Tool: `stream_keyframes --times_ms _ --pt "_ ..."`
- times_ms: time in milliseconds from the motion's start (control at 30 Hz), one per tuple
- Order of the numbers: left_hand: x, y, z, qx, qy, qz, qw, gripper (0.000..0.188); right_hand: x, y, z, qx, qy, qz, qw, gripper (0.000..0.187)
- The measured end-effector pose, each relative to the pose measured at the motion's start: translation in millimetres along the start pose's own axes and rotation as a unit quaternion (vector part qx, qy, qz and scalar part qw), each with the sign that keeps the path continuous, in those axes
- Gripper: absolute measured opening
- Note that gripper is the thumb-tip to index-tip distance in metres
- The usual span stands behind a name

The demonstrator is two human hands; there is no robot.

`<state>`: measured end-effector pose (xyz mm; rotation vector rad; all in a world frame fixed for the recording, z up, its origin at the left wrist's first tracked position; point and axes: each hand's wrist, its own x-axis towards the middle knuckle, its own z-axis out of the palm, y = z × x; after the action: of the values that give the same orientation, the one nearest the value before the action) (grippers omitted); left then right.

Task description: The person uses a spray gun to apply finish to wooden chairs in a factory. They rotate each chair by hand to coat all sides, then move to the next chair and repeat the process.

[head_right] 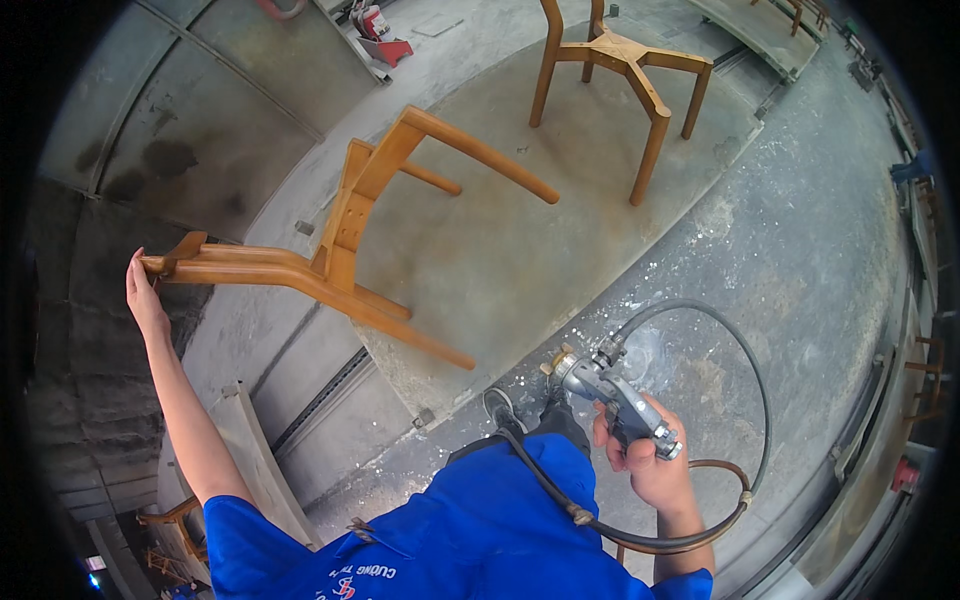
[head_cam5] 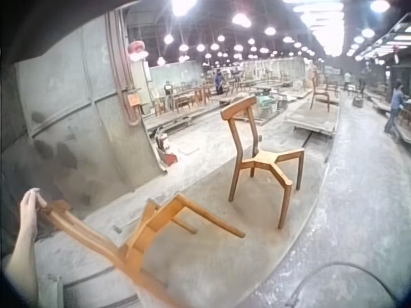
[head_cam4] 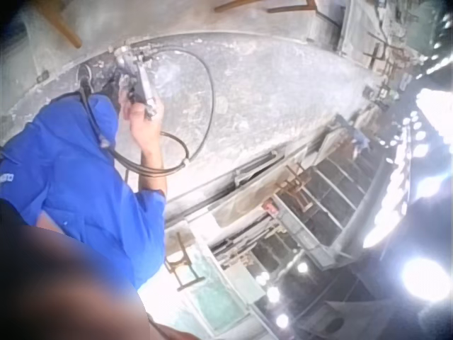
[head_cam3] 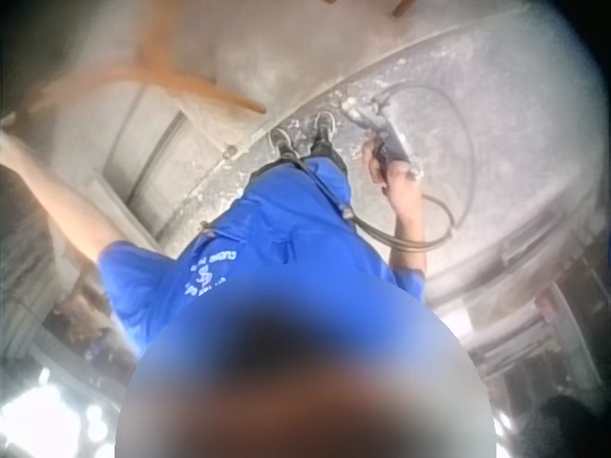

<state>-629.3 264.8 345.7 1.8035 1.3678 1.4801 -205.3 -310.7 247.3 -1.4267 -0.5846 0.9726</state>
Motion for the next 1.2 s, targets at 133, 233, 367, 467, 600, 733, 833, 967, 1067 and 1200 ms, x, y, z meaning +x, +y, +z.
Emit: stream_keyframes --times_ms 133,233,367,467,600,733,833,967,1067,1200 --pt "2 -1 -2 0.027 -0.001 0.061 0.998 0.037 -3 -4 -4 -0.009 0.017 -0.035 0.999 0.097" --pt "4 3 -1 0.015 -0.021 0.063 0.998 0.037 -1 -5 -8 0.007 0.082 -0.072 0.994 0.097" --pt "4 5 1 0.017 -0.015 0.062 0.998 0.037 -3 -2 -9 0.021 0.076 -0.047 0.996 0.096" --pt "4 2 2 0.004 0.010 0.063 0.998 0.038 -9 0 -3 0.018 0.019 -0.023 0.999 0.094" --pt "5 7 -10 0.038 -0.035 0.051 0.997 0.038 -20 -2 15 0.009 0.047 0.002 0.999 0.092" --pt "2 23 -25 0.169 -0.055 0.103 0.979 0.059 -32 -17 38 0.048 -0.045 -0.014 0.998 0.100" --pt "-3 32 -31 0.182 -0.056 0.079 0.979 0.063 -47 -32 62 0.071 -0.064 -0.049 0.994 0.100" --pt "-2 29 -39 0.196 -0.089 0.112 0.970 0.063 -52 -42 85 0.005 -0.084 -0.062 0.994 0.093" --pt "8 19 -43 0.178 -0.097 0.167 0.965 0.060 -67 -35 96 -0.034 -0.072 0.004 0.997 0.089" --pt "23 -5 -30 -0.002 -0.166 0.134 0.977 0.052 -97 4 98 -0.045 -0.002 0.092 0.995 0.075"
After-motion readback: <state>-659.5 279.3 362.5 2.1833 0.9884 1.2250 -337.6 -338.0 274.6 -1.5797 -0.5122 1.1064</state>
